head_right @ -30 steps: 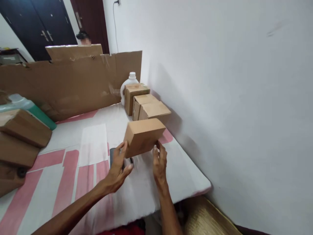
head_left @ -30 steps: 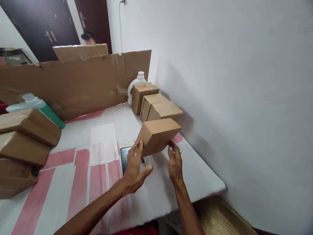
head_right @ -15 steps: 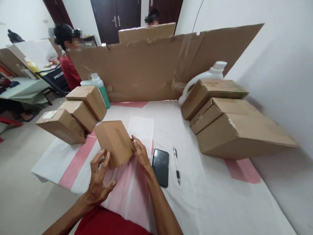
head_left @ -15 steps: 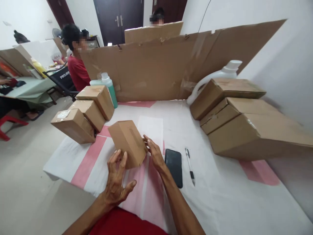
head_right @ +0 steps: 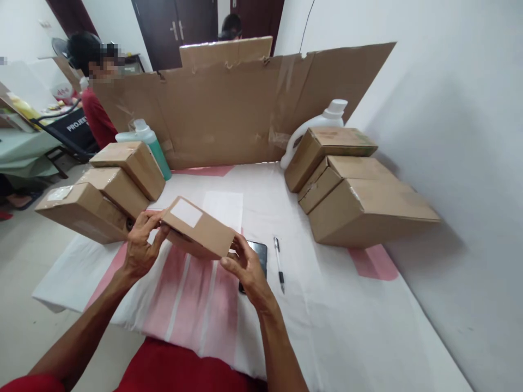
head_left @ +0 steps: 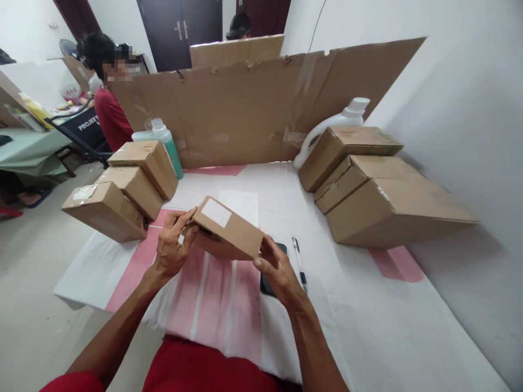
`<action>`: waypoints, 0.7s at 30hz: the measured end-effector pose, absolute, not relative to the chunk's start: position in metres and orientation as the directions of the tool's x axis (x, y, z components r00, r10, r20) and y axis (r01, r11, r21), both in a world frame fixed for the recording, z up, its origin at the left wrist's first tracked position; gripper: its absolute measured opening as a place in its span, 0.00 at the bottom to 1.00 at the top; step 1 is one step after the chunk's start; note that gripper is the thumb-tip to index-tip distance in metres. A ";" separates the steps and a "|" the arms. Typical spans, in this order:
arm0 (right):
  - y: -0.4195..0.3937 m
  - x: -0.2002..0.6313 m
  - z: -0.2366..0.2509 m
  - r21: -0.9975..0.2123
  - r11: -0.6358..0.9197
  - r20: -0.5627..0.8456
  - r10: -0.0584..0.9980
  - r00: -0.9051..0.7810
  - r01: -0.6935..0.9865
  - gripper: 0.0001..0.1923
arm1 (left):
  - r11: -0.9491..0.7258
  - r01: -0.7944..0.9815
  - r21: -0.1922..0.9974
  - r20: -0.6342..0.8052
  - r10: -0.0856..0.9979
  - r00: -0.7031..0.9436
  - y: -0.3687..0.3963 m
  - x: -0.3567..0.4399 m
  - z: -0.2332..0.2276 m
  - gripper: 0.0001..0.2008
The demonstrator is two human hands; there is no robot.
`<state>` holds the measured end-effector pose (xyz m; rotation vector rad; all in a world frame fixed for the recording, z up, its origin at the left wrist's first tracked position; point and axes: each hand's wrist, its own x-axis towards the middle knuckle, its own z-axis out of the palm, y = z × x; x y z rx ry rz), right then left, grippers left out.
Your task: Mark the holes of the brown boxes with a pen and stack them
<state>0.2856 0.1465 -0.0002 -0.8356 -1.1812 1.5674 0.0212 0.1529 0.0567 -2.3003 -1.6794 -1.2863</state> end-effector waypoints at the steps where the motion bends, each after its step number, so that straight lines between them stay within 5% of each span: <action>1: 0.145 0.288 0.006 -0.973 -0.031 0.036 0.958 -0.283 -0.230 0.39 | -0.408 0.787 0.462 0.591 0.803 0.070 0.153 0.021 0.061 0.15; 7: 0.144 0.290 0.011 -1.000 0.009 0.007 0.993 -0.121 0.015 0.26 | -0.182 0.726 0.663 0.344 0.935 -0.080 0.133 0.026 0.064 0.24; 15: 0.121 0.279 -0.049 -0.898 -0.100 -0.187 0.968 -0.168 0.429 0.32 | 0.136 0.560 0.817 -0.063 0.987 -0.149 0.112 0.020 -0.024 0.26; 21: 0.119 0.256 -0.046 -0.791 -0.018 0.018 0.998 0.052 0.612 0.30 | 0.136 0.546 0.827 -0.056 0.985 -0.162 0.101 0.025 -0.049 0.27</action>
